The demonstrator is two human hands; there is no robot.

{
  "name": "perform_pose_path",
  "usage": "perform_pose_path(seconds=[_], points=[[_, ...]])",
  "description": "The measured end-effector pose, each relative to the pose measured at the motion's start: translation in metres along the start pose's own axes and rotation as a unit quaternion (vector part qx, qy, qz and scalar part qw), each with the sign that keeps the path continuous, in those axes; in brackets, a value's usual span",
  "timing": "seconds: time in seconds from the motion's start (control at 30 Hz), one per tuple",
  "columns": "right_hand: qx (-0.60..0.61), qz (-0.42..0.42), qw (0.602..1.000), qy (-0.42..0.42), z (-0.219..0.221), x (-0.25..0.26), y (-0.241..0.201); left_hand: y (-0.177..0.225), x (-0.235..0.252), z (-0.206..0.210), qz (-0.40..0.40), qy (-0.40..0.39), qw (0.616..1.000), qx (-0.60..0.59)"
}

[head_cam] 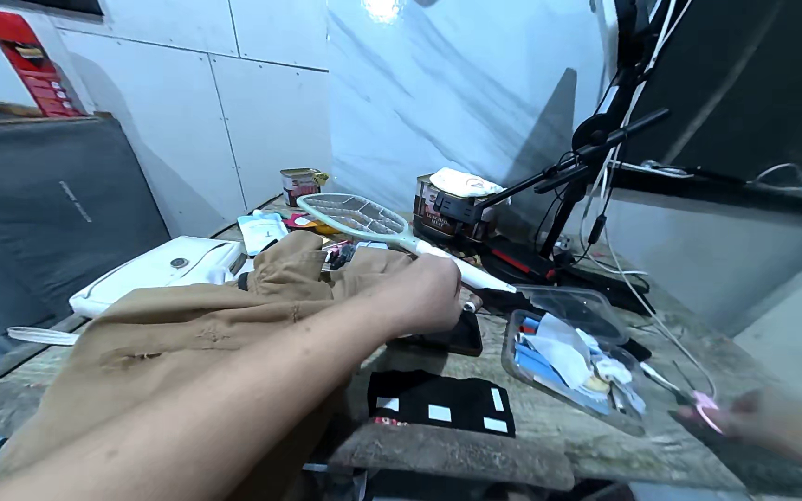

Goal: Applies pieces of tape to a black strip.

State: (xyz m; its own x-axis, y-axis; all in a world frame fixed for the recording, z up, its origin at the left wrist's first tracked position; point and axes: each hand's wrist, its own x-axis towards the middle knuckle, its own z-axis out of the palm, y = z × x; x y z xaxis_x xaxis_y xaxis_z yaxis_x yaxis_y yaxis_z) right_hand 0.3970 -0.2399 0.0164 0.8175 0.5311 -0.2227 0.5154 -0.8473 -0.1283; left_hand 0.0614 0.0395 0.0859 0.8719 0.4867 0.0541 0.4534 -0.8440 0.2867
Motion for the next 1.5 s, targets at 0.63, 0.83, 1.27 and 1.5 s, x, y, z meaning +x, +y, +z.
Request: perform_pose_path(seconds=[0.63, 0.83, 1.27, 1.5], points=[[0.138, -0.172, 0.942, 0.252, 0.008, -0.02, -0.043, 0.029, 0.005, 0.042, 0.026, -0.202, 0.977, -0.064], [0.258, -0.421, 0.849, 0.188, 0.075, -0.079, -0.156, 0.028, 0.004, 0.051, -0.058, -0.202, 0.97, -0.122], [0.2, -0.352, 0.911, -0.076, 0.062, -0.072, -0.211, 0.023, -0.014, 0.057, -0.086, -0.157, 0.975, -0.134], [0.089, -0.289, 0.943, -0.14, 0.049, -0.08, -0.234, 0.006, -0.038, 0.077, -0.025, -0.097, 0.992, -0.078]])
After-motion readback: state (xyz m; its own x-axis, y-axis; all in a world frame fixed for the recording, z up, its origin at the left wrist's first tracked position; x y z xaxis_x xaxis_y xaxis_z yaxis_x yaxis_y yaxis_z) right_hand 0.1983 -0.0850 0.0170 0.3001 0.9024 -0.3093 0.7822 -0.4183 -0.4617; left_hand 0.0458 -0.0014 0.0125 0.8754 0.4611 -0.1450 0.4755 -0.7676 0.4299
